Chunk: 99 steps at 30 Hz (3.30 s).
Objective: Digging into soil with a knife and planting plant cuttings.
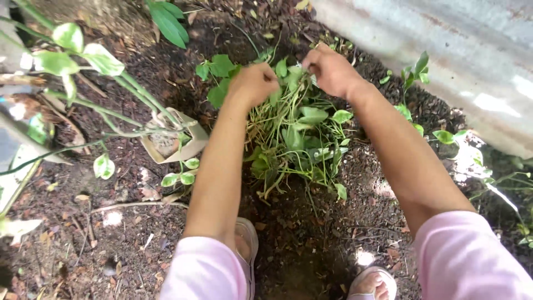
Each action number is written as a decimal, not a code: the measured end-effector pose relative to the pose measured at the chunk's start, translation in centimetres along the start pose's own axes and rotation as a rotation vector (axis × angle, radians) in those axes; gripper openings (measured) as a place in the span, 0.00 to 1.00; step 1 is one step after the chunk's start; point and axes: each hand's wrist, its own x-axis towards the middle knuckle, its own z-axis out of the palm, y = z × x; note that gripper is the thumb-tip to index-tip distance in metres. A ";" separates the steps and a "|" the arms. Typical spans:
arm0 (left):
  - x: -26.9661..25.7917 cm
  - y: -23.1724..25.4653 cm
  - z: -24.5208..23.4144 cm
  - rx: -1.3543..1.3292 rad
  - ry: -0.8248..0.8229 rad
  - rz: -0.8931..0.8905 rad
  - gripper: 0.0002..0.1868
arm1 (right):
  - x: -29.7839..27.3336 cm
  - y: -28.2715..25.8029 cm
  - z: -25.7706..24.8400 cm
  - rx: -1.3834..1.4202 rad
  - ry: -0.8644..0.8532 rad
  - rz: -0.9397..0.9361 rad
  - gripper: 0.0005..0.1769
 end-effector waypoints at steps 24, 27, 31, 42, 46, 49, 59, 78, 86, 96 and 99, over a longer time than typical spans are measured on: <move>3.8 0.1 9.1 -0.396 -0.049 0.024 0.15 | 1.0 5.8 5.7 1.241 0.165 0.291 0.06; 4.9 2.0 9.8 -0.492 0.027 0.189 0.15 | 0.2 5.7 4.1 1.118 0.191 0.254 0.05; 6.3 5.8 12.2 -0.507 0.121 0.323 0.13 | -2.6 7.9 2.0 0.984 0.229 0.193 0.07; 6.8 15.0 23.7 -0.357 -0.091 0.410 0.14 | -13.7 15.5 3.5 0.258 0.535 0.352 0.07; 7.8 13.4 27.8 -0.350 -0.206 0.386 0.13 | -13.5 17.2 7.6 0.308 0.484 0.478 0.07; 8.1 12.4 29.5 -0.309 -0.168 0.312 0.15 | -13.0 17.8 10.6 0.297 0.448 0.533 0.05; 9.9 8.9 35.0 -0.315 -0.257 0.254 0.29 | -12.8 17.8 16.4 0.175 0.449 0.623 0.06; 9.5 10.1 33.9 -0.199 -0.128 0.507 0.11 | -14.2 23.1 21.2 -0.037 0.203 0.880 0.44; 9.2 10.4 33.9 -0.192 -0.132 0.470 0.10 | -14.6 22.8 19.2 0.165 0.124 0.907 0.39; 9.0 9.5 34.2 -0.240 -0.083 0.540 0.09 | -14.7 21.4 16.6 0.301 0.000 0.864 0.32; 9.1 9.0 34.5 -0.209 -0.012 0.607 0.10 | -15.3 19.0 16.8 0.029 0.068 0.764 0.37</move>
